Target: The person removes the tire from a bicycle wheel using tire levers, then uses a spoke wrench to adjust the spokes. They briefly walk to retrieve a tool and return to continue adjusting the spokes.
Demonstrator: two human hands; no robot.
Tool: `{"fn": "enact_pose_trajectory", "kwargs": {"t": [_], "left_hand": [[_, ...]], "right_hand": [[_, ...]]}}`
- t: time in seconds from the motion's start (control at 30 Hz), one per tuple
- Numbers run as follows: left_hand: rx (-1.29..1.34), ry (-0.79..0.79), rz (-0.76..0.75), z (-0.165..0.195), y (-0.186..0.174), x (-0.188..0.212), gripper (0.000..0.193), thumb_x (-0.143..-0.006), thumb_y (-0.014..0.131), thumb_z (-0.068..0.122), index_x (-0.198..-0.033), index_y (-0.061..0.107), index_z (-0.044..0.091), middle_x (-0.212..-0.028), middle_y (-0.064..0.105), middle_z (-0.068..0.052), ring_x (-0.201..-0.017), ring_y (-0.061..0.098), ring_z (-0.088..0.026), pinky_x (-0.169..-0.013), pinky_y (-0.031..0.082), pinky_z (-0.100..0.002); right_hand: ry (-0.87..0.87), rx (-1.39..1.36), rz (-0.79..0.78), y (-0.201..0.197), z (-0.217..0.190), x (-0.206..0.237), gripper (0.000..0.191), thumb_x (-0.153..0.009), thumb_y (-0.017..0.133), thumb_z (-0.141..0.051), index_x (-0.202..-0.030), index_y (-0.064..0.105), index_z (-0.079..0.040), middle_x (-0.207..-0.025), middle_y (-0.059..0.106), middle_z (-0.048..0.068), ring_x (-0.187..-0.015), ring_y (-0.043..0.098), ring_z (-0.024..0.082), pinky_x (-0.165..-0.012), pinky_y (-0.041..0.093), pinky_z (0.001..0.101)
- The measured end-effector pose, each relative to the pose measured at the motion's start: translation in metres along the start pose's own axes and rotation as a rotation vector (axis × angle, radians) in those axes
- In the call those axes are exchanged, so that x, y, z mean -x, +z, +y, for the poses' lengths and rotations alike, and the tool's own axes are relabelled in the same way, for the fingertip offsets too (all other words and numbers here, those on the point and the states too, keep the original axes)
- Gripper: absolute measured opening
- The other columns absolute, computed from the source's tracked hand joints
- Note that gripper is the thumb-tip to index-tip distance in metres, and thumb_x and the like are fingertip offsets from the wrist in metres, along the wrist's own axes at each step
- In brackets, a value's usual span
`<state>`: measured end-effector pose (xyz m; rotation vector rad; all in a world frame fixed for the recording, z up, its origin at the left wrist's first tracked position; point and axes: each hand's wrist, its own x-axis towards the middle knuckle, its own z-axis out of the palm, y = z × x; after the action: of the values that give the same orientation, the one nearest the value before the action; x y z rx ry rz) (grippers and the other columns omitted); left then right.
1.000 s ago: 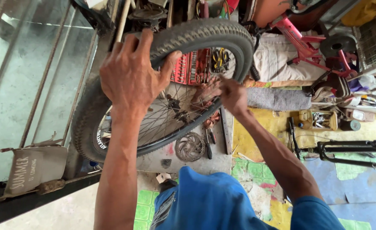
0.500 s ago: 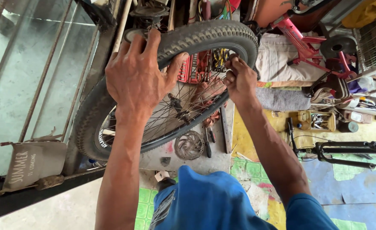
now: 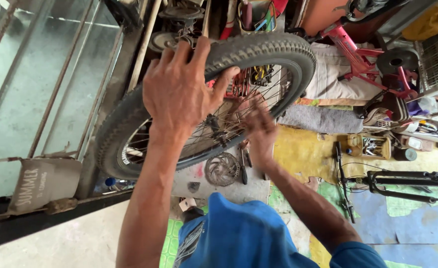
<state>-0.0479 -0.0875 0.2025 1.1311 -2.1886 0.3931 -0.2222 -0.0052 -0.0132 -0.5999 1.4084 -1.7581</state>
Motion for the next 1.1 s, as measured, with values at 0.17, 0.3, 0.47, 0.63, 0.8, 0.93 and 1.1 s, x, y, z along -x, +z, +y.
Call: {"fn": "enact_pose_trajectory", "kwargs": {"t": [0.17,0.3,0.47,0.63,0.8,0.93,1.1], "left_hand": [[0.033,-0.024,-0.008,0.003,0.001,0.001,0.061,-0.100,0.070,0.066,-0.127,0.067,0.011,-0.098,0.069,-0.010,-0.085,0.070,-0.029,-0.062,0.055,-0.041],[0.019,0.007,0.010,0.009,0.000,-0.001,0.061,-0.100,0.073,0.066,-0.127,0.067,0.011,-0.101,0.069,-0.010,-0.086,0.069,-0.029,-0.065,0.055,-0.041],[-0.004,0.008,0.015,0.007,0.001,-0.002,0.061,-0.099,0.074,0.064,-0.128,0.067,0.011,-0.100,0.068,-0.011,-0.088,0.070,-0.030,-0.065,0.055,-0.042],[0.031,0.025,0.020,0.002,0.005,0.000,0.059,-0.098,0.077,0.063,-0.126,0.068,0.011,-0.101,0.070,-0.009,-0.089,0.070,-0.029,-0.070,0.057,-0.044],[0.053,0.001,0.001,-0.007,0.010,0.001,0.059,-0.100,0.076,0.064,-0.125,0.070,0.011,-0.101,0.071,-0.008,-0.086,0.071,-0.027,-0.067,0.057,-0.043],[0.008,0.022,0.042,-0.012,0.014,0.005,0.060,-0.101,0.077,0.065,-0.128,0.070,0.012,-0.101,0.070,-0.007,-0.090,0.072,-0.027,-0.068,0.057,-0.043],[0.036,0.011,0.028,-0.016,0.016,0.009,0.058,-0.100,0.076,0.063,-0.126,0.070,0.012,-0.103,0.072,-0.006,-0.085,0.072,-0.025,-0.067,0.057,-0.041]], "right_hand": [[-0.030,-0.101,0.032,-0.029,-0.030,-0.070,0.038,-0.104,0.057,-0.009,-0.141,0.061,-0.002,-0.086,0.067,0.005,-0.051,0.049,0.004,-0.041,0.043,0.0201],[-0.085,-0.079,0.087,-0.017,-0.015,-0.068,0.024,-0.105,0.061,-0.010,-0.120,0.066,0.007,-0.080,0.066,0.008,-0.047,0.049,0.008,-0.035,0.038,0.0250],[0.092,-0.025,0.013,-0.002,0.023,-0.017,0.023,-0.104,0.059,-0.013,-0.117,0.070,0.003,-0.073,0.063,0.005,-0.048,0.048,0.007,-0.037,0.038,0.0248],[0.110,-0.060,-0.056,-0.006,0.032,0.000,0.026,-0.106,0.061,-0.016,-0.122,0.070,0.002,-0.073,0.057,-0.001,-0.053,0.047,0.006,-0.045,0.038,0.0228],[0.104,0.258,-0.120,-0.024,0.033,0.010,0.031,-0.102,0.059,-0.020,-0.128,0.067,-0.005,-0.080,0.064,-0.004,-0.060,0.052,0.003,-0.046,0.043,0.0222],[0.168,0.035,-0.120,-0.028,0.053,0.015,0.033,-0.103,0.064,-0.016,-0.131,0.069,0.000,-0.084,0.062,-0.001,-0.062,0.048,0.004,-0.050,0.038,0.0220],[0.432,-0.514,-0.223,-0.017,0.084,0.013,0.020,-0.109,0.062,-0.013,-0.114,0.060,0.007,-0.082,0.060,0.001,-0.058,0.047,0.007,-0.049,0.036,0.0250]]}}
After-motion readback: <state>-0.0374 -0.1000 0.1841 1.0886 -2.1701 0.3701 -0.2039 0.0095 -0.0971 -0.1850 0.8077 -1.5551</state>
